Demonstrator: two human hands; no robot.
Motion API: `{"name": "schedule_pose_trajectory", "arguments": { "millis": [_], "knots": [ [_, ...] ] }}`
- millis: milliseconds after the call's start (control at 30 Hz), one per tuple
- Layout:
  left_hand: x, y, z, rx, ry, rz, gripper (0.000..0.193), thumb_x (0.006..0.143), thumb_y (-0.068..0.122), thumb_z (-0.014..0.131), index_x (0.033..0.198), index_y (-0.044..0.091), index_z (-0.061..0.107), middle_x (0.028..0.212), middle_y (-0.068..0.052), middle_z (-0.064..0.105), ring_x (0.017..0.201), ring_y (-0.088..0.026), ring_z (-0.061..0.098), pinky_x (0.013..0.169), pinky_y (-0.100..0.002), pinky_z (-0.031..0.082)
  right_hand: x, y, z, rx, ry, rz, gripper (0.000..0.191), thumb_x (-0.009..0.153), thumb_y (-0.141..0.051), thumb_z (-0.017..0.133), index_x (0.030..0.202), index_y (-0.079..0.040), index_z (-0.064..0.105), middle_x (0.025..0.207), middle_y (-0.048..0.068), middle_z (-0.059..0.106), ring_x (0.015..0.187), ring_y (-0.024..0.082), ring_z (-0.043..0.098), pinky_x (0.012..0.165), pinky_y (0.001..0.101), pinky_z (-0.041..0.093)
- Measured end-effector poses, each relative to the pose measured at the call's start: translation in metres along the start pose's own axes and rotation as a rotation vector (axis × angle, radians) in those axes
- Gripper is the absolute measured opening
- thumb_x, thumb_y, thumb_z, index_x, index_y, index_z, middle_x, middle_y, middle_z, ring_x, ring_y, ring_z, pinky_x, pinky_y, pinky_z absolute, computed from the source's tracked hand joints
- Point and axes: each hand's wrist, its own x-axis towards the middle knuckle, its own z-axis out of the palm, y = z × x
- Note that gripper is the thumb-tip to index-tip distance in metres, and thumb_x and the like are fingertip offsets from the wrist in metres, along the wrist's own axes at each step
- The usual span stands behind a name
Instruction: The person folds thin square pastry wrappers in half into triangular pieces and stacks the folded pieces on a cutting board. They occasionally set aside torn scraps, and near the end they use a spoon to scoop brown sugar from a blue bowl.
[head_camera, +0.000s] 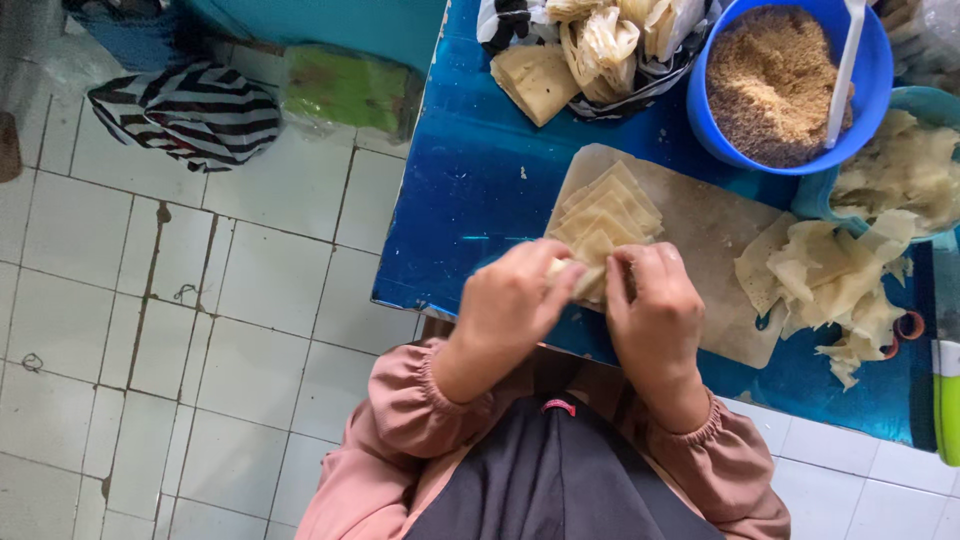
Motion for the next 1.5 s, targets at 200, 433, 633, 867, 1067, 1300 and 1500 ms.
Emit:
{"name": "schedule_pose_trajectory", "arguments": {
  "millis": [200, 433, 633, 867, 1067, 1300, 1500],
  "knots": [
    [-0.006, -0.019, -0.032, -1.089, -0.042, -0.24, 0.051, 0.115, 0.033, 0.041, 0.154, 0.001, 0.044, 0.146, -0.017, 0.06, 0.128, -0.027, 0.061, 0.11, -0.037, 0.049, 0.012, -0.012, -0.012, -0.287, -0.03, -0.131, 0.012, 0.086, -0.005, 0.078, 0.095, -0.009, 0.07, 0.098, 0.01, 0.064, 0.094, 0.033, 0.061, 0.079, 0.0482, 0.048],
    [-0.012, 0.0, -0.017, -1.746, -0.211, -0.318, 0.066, 0.114, 0.037, 0.035, 0.169, 0.005, 0.016, 0.17, -0.014, 0.031, 0.149, -0.024, 0.041, 0.123, -0.038, 0.036, 0.009, -0.043, -0.019, 0.274, -0.032, -0.231, 0.03, 0.083, -0.007, 0.085, 0.108, -0.006, 0.069, 0.108, 0.012, 0.063, 0.1, 0.03, 0.062, 0.086, 0.0387, 0.051],
    [-0.012, 0.002, -0.014, -1.497, -0.331, -0.27, 0.07, 0.107, 0.019, 0.047, 0.166, 0.009, 0.011, 0.17, -0.013, 0.027, 0.15, -0.022, 0.038, 0.124, -0.037, 0.034, 0.004, -0.015, -0.014, 0.606, -0.208, 0.036, 0.015, 0.092, -0.002, 0.077, 0.104, -0.005, 0.07, 0.105, 0.007, 0.068, 0.097, 0.017, 0.067, 0.084, 0.0273, 0.053],
    [-0.015, -0.007, 0.0, -1.545, -0.107, -0.319, 0.052, 0.111, 0.009, 0.04, 0.161, 0.0, 0.032, 0.156, -0.019, 0.05, 0.144, -0.027, 0.051, 0.122, -0.039, 0.04, -0.003, 0.019, 0.0, 1.637, -0.24, 0.582, 0.01, 0.108, -0.007, 0.062, 0.112, 0.002, 0.064, 0.114, 0.012, 0.068, 0.098, 0.02, 0.063, 0.089, 0.0326, 0.05],
    [-0.014, -0.018, 0.0, -1.523, 0.376, -0.332, 0.045, 0.11, 0.011, 0.041, 0.154, 0.003, 0.041, 0.142, -0.018, 0.058, 0.127, -0.023, 0.059, 0.109, -0.038, 0.048, -0.002, 0.025, -0.003, 1.937, -0.027, 0.749, 0.02, 0.103, -0.012, 0.058, 0.119, 0.0, 0.061, 0.117, 0.013, 0.068, 0.106, 0.023, 0.065, 0.097, 0.0386, 0.053],
    [-0.032, -0.021, 0.002, -1.16, -0.154, -0.317, 0.034, 0.104, 0.022, 0.063, 0.131, 0.002, 0.062, 0.112, -0.007, 0.072, 0.104, -0.013, 0.068, 0.091, -0.027, 0.054, -0.007, -0.009, -0.025, 0.367, 0.064, -0.304, 0.013, 0.095, -0.002, 0.076, 0.103, -0.007, 0.067, 0.109, 0.009, 0.063, 0.108, 0.02, 0.062, 0.095, 0.031, 0.05],
    [-0.034, -0.028, 0.017, -1.182, -0.137, -0.371, 0.023, 0.103, 0.016, 0.071, 0.121, 0.001, 0.066, 0.106, -0.002, 0.07, 0.098, -0.007, 0.066, 0.086, -0.025, 0.056, -0.01, -0.023, -0.045, 0.252, -0.156, -0.436, 0.024, 0.086, -0.004, 0.07, 0.11, -0.004, 0.071, 0.115, 0.012, 0.071, 0.112, 0.03, 0.067, 0.105, 0.042, 0.046]
  ]
}}
